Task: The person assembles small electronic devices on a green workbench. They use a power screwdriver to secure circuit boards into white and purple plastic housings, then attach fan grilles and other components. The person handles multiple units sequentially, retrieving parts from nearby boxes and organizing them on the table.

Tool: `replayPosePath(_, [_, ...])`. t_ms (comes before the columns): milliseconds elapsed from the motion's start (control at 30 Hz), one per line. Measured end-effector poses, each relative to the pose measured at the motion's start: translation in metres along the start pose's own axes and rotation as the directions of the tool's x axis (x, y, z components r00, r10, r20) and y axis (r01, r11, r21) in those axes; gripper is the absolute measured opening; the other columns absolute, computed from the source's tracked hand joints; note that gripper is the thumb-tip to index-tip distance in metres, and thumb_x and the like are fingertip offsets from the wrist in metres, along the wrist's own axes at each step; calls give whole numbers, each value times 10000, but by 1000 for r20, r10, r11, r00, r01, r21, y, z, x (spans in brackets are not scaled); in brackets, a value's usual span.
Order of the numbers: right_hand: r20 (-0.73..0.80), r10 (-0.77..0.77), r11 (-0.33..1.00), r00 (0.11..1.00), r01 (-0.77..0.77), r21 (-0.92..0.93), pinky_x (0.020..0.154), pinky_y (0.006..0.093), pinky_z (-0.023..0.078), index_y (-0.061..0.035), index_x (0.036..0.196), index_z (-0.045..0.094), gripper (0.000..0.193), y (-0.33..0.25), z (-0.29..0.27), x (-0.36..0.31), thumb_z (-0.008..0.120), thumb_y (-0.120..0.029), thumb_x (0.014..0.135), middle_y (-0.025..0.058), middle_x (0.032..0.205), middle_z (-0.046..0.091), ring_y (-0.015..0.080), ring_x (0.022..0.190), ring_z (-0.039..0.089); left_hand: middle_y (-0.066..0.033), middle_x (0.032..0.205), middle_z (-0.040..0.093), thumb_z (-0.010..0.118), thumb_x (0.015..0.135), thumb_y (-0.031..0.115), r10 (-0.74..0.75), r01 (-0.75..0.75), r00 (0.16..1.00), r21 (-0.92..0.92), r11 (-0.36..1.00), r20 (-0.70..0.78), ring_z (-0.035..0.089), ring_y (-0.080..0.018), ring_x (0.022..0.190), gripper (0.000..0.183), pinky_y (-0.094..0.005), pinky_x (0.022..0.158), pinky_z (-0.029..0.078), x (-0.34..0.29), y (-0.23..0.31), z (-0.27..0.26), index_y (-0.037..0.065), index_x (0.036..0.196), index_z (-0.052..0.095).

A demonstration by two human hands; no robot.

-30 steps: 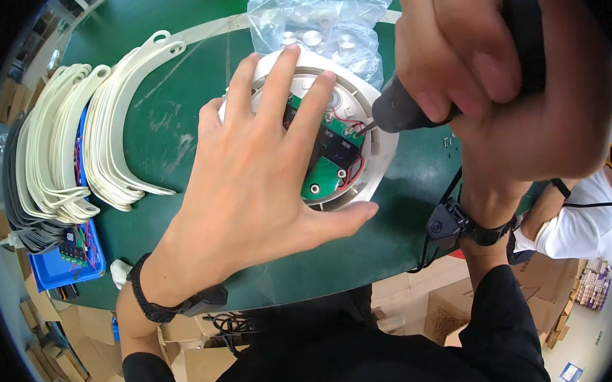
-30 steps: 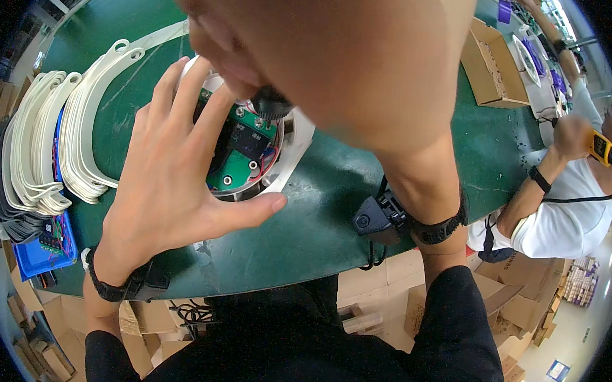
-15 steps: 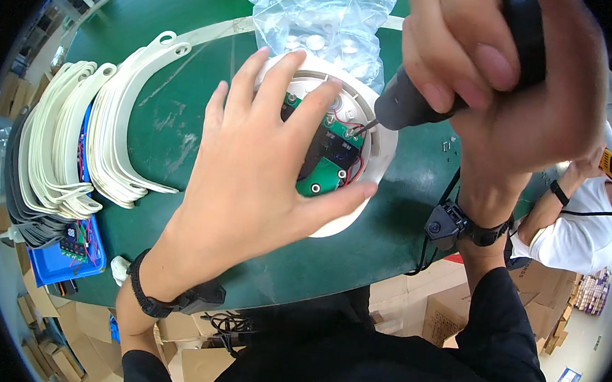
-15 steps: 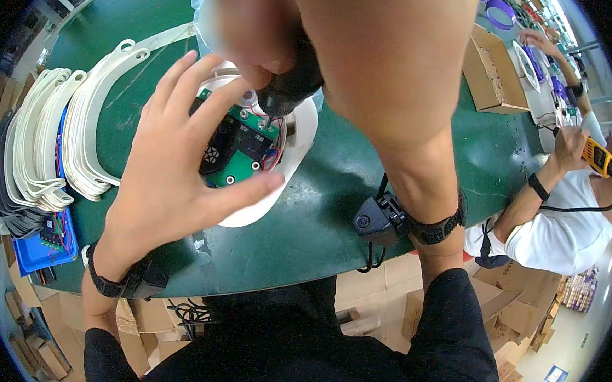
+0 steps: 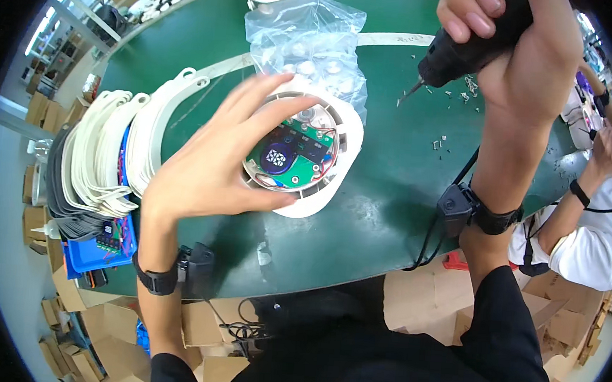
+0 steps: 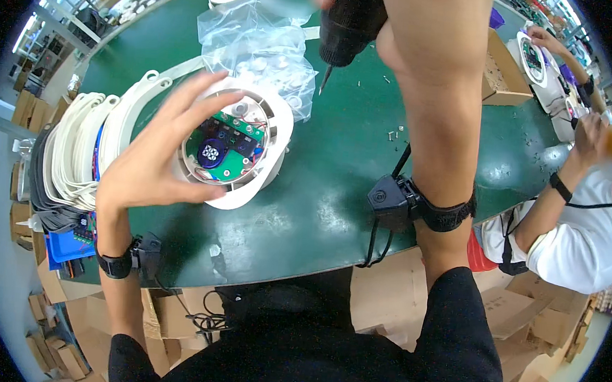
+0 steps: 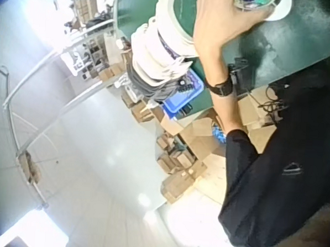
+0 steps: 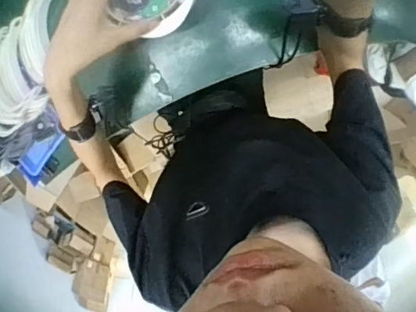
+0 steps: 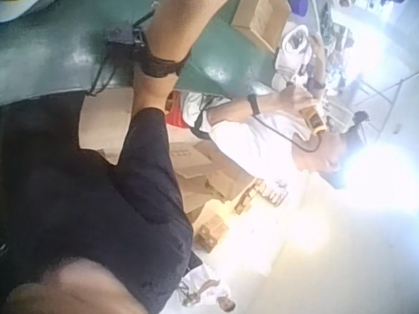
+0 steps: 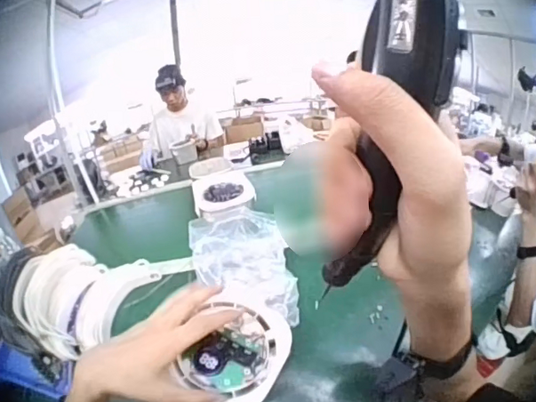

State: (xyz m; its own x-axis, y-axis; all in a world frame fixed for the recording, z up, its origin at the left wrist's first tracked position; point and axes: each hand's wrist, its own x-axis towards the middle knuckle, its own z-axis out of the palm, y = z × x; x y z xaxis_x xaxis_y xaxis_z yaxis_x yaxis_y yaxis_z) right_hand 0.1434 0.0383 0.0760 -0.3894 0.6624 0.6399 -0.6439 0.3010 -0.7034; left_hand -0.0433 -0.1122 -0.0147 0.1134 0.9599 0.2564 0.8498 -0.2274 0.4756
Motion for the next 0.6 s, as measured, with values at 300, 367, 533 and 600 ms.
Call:
replayPosePath(300, [75, 91, 992, 993, -84, -92, 364, 237, 387, -54, 788, 586, 243, 5, 12, -7, 720, -192, 935, -11, 517, 520, 67, 383, 479, -173, 1242, 567, 753, 813, 495, -343, 436, 895, 392, 810, -286, 537, -353, 1143, 743, -485, 928, 499, -17, 48, 49, 9, 1337, 551])
replayPosePath(367, [79, 81, 981, 994, -65, -182, 373, 236, 388, -50, 784, 574, 251, 36, -4, 0, 717, -187, 938, -4, 528, 523, 68, 392, 480, -179, 1215, 560, 753, 807, 480, -401, 456, 890, 439, 774, -218, 522, -371, 1142, 757, -521, 968, 435, -29, 41, 29, 11, 1362, 542])
replayPosePath(533, [-43, 53, 901, 998, -66, -430, 381, 244, 383, -43, 771, 555, 261, 59, -95, 13, 702, -168, 947, 11, 542, 521, 90, 400, 484, -257, 1555, 350, 799, 747, 426, -229, 209, 973, 325, 922, 24, 319, -444, 1451, 912, -504, 1172, 303, -21, 18, 10, 92, 1505, 416])
replayPosePath(600, [-120, 25, 870, 992, -81, -486, 381, 253, 380, -48, 787, 560, 235, 68, -112, 7, 687, -154, 953, 13, 549, 521, 98, 398, 481, -270, 1566, 333, 821, 727, 446, -216, 200, 974, 194, 960, 69, 309, -463, 1453, 941, -524, 1167, 309, -21, 8, 8, 95, 1502, 420])
